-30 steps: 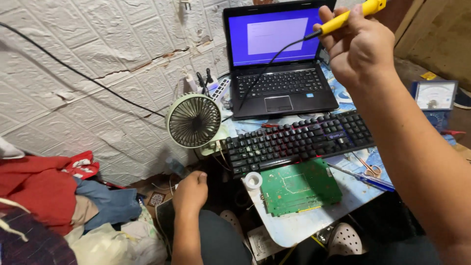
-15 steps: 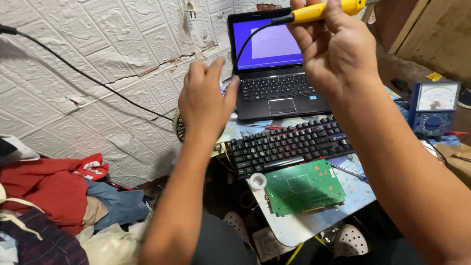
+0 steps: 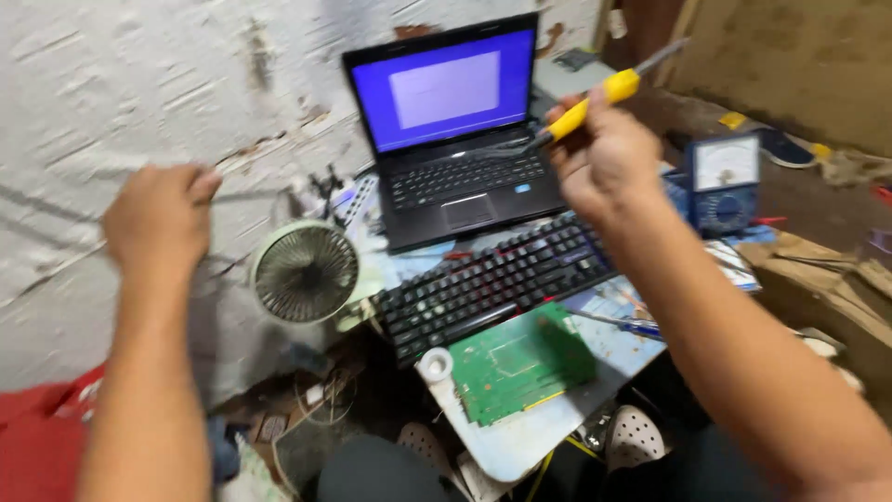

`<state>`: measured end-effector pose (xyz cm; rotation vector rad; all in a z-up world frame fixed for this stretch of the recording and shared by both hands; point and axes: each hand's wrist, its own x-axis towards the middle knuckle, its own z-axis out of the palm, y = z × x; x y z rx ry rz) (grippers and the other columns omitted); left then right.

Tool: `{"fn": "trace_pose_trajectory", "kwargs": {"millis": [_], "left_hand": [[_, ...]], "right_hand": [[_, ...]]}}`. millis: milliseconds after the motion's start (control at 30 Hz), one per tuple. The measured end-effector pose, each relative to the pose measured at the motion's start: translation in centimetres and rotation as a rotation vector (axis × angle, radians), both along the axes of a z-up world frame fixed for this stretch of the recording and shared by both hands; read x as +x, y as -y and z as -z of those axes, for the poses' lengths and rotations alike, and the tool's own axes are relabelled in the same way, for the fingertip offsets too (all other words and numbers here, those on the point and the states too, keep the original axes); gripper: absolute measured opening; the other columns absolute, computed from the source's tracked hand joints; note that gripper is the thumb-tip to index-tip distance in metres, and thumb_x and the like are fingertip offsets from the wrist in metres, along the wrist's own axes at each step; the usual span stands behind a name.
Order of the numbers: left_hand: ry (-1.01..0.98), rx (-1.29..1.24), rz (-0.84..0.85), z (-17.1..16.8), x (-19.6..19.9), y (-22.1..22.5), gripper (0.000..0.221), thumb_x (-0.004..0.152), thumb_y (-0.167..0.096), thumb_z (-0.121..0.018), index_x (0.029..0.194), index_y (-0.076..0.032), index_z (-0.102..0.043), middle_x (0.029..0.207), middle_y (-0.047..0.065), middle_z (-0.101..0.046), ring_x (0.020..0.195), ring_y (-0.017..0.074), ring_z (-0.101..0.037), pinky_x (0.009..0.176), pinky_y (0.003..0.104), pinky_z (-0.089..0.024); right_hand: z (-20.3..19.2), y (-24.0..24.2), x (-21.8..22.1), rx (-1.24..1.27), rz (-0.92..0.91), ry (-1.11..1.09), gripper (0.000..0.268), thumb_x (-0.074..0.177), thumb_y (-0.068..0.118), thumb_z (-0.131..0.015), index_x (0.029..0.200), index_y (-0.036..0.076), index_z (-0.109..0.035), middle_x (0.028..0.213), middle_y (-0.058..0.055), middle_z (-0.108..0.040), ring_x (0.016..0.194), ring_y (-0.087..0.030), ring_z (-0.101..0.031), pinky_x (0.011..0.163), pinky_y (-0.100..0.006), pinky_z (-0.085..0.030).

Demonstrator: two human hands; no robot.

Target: Soldering and disassembling components on a circuit board using a soldering iron and screwdriver at a repair bench.

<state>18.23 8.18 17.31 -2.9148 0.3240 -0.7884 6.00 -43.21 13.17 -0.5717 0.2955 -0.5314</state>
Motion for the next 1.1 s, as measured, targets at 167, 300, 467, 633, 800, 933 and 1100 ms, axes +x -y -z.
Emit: {"fn": "trace_pose_trajectory", "kwargs": {"millis": [167, 300, 467, 633, 800, 933, 1100], "left_hand": [[-0.183, -0.004, -0.201, 0.8, -2.1, -3.0, 0.058, 0.126, -0.073, -0.047, 0.134, -0.031, -0.086, 0.125, 0.019, -0.088, 0.111, 0.0531, -0.083, 0.076, 0.062, -0.065], [-0.03, -0.341, 0.144, 6.9, -2.3, -9.9, 0.036, 0.131, -0.032, -0.073, 0.131, -0.001, -0.089, 0.122, 0.025, -0.086, 0.117, 0.0473, -0.078, 0.099, 0.053, -0.056], [-0.282, -0.397, 0.131, 16.9, -3.4, -23.0, 0.051, 0.104, -0.032, -0.084, 0.152, -0.018, -0.074, 0.101, 0.009, -0.088, 0.083, 0.0272, -0.072, 0.081, 0.037, -0.053], [-0.459, 0.022, 0.236, 31.2, -12.7, -31.6, 0.081, 0.096, -0.039, -0.062, 0.175, -0.033, -0.045, 0.153, -0.026, -0.074, 0.052, -0.0095, -0.083, 0.05, 0.015, -0.057], [-0.985, 0.064, -0.359, 22.2, -27.8, -10.3, 0.035, 0.085, -0.073, -0.079, 0.078, -0.042, -0.063, 0.088, -0.053, -0.093, 0.098, -0.0184, -0.086, 0.087, 0.016, -0.057], [-1.393, 0.291, -0.077, 24.9, -30.6, -4.1, 0.084, 0.095, -0.103, -0.049, 0.159, -0.048, -0.058, 0.145, -0.002, -0.074, 0.138, 0.0225, -0.069, 0.118, 0.042, -0.055], [-0.344, -0.161, 0.277, 24.7, -34.9, -1.4, 0.054, 0.085, -0.084, -0.078, 0.111, -0.038, -0.088, 0.087, -0.008, -0.074, 0.09, 0.0293, -0.068, 0.076, 0.049, -0.053]], "right_hand": [[3.3, -0.1, 1.1, -0.048, 0.029, -0.069, 0.02, 0.113, 0.027, -0.065, 0.127, 0.012, -0.063, 0.113, -0.012, -0.079, 0.076, -0.022, -0.071, 0.06, -0.033, -0.057], [2.2, -1.9, -3.4, -0.119, -0.064, -0.044, 0.04, 0.115, 0.021, -0.06, 0.149, 0.001, -0.056, 0.117, -0.018, -0.076, 0.072, -0.021, -0.065, 0.063, -0.031, -0.055], [5.5, 0.0, -9.4, -0.274, -0.15, 0.052, 0.038, 0.111, 0.016, -0.065, 0.143, 0.018, -0.044, 0.118, -0.033, -0.078, 0.064, -0.027, -0.063, 0.056, -0.031, -0.05], [9.5, 2.6, -16.2, -0.406, -0.308, 0.197, 0.01, 0.112, 0.017, -0.069, 0.121, 0.018, -0.066, 0.125, -0.042, -0.075, 0.063, -0.026, -0.063, 0.057, -0.029, -0.049], [11.8, 4.7, -22.6, -0.415, -0.463, 0.309, 0.02, 0.114, 0.02, -0.07, 0.131, 0.017, -0.079, 0.1, -0.026, -0.059, 0.053, -0.018, -0.056, 0.04, -0.025, -0.041], [11.8, 6.1, -25.2, -0.304, -0.59, 0.48, 0.035, 0.119, 0.015, -0.059, 0.147, 0.003, -0.077, 0.103, -0.024, -0.058, 0.068, -0.026, -0.058, 0.067, -0.038, -0.045], [18.1, 11.4, -26.9, -0.714, -0.45, 0.452, 0.058, 0.106, 0.04, -0.095, 0.156, 0.023, -0.072, 0.117, -0.014, -0.076, 0.101, -0.025, -0.072, 0.08, -0.035, -0.064]]}}
